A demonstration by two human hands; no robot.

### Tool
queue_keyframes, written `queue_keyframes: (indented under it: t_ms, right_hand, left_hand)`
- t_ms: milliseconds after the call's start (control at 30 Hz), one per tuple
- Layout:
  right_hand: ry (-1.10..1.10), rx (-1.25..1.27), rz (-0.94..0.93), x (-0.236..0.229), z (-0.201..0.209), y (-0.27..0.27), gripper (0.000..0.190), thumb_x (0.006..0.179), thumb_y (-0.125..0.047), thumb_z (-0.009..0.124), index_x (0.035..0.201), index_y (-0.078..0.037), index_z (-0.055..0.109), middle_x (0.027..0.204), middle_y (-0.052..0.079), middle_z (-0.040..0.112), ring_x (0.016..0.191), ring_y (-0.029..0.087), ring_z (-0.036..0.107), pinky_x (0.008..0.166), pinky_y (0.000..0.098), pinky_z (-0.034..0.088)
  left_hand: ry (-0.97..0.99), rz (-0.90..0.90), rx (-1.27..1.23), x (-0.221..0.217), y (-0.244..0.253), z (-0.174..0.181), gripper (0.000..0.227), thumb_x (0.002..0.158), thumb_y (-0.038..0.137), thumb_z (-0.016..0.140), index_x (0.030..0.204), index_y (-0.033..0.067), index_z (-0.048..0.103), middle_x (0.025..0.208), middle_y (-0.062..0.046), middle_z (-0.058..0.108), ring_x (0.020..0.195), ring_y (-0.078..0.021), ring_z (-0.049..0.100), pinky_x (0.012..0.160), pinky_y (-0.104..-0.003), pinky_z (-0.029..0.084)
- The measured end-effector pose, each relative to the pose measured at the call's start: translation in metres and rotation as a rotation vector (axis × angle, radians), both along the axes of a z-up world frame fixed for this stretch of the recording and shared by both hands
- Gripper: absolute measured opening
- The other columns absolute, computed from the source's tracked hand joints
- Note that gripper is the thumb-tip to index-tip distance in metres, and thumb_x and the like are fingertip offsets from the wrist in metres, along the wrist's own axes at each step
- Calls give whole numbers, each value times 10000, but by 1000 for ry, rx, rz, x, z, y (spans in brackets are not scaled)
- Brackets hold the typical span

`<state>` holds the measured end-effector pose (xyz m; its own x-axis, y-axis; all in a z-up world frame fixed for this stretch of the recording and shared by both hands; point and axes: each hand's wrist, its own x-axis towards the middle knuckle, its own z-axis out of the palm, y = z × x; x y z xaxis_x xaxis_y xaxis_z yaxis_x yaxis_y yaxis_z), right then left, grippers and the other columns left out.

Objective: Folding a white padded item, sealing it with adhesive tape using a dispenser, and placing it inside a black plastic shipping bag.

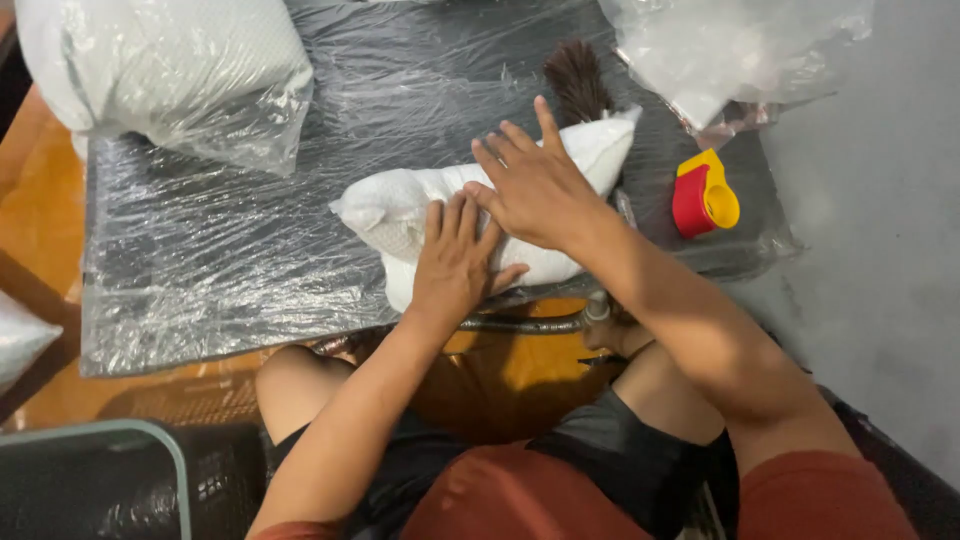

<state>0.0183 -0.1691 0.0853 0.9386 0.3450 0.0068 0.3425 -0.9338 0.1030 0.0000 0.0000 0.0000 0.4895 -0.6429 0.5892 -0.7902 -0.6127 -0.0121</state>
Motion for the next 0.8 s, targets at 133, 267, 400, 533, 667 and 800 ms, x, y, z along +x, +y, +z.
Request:
queue_keyframes:
  t_ms: [133, 267, 400, 533, 667, 800]
  right_hand:
    - [-442, 270, 73, -51, -19, -8, 573, 1072, -334, 532, 1501, 43, 497, 1462, 292, 561, 1449, 448, 439, 1194, 688, 102]
    - [-531, 299, -2, -77, -87, -29, 878, 964, -324, 731, 1648, -78, 239, 1688, 245, 201, 1551, 474, 125, 1190, 719, 24]
    - [-596, 361, -57, -87, -106, -23, 865, 997, -404, 699, 1647, -82, 228, 1697, 245, 170, 1550, 504, 118, 1191, 743, 13]
    - [-560, 333, -80, -87, -132, -20, 897, 972, -381, 715, 1664, -140, 198, 1713, 233, 108, 1555, 506, 94, 1180, 766, 43]
    - [-581, 365, -143, -84, -135, -11, 930, 930, -378, 769, 1652, -125, 239, 1702, 251, 154, 1554, 509, 128, 1180, 758, 68]
    - [-552, 406, -258, -87, -140, 4, 1028, 798, -295, 879, 1627, -136, 292, 1695, 254, 177, 1543, 531, 180, 1177, 780, 130]
  left_hand:
    - [238, -27, 34, 11, 1, 3, 800, 869, 687, 637, 1384, 80, 561, 1321, -265, 545, 1332, -419, 446, 1137, -560, 243]
    - [258, -24, 78, 22, -3, 9, 815, 881, 664, 637, 1421, 59, 553, 1309, -279, 557, 1326, -432, 452, 1129, -574, 235]
    - [284, -16, 196, 24, -4, 14, 854, 911, 679, 581, 1458, 26, 520, 1326, -302, 541, 1338, -457, 429, 1127, -590, 216]
    - [244, -51, 142, 26, 1, 7, 720, 972, 575, 568, 1426, 16, 559, 1303, -279, 550, 1319, -441, 445, 1107, -567, 248]
    - [219, -19, 124, 32, -1, 12, 625, 1058, 524, 433, 1406, 26, 579, 1262, -247, 557, 1288, -416, 467, 1083, -551, 266]
    - [163, -43, 123, 38, -2, 6, 661, 1019, 560, 455, 1391, 27, 579, 1181, -221, 544, 1193, -409, 503, 1016, -545, 307]
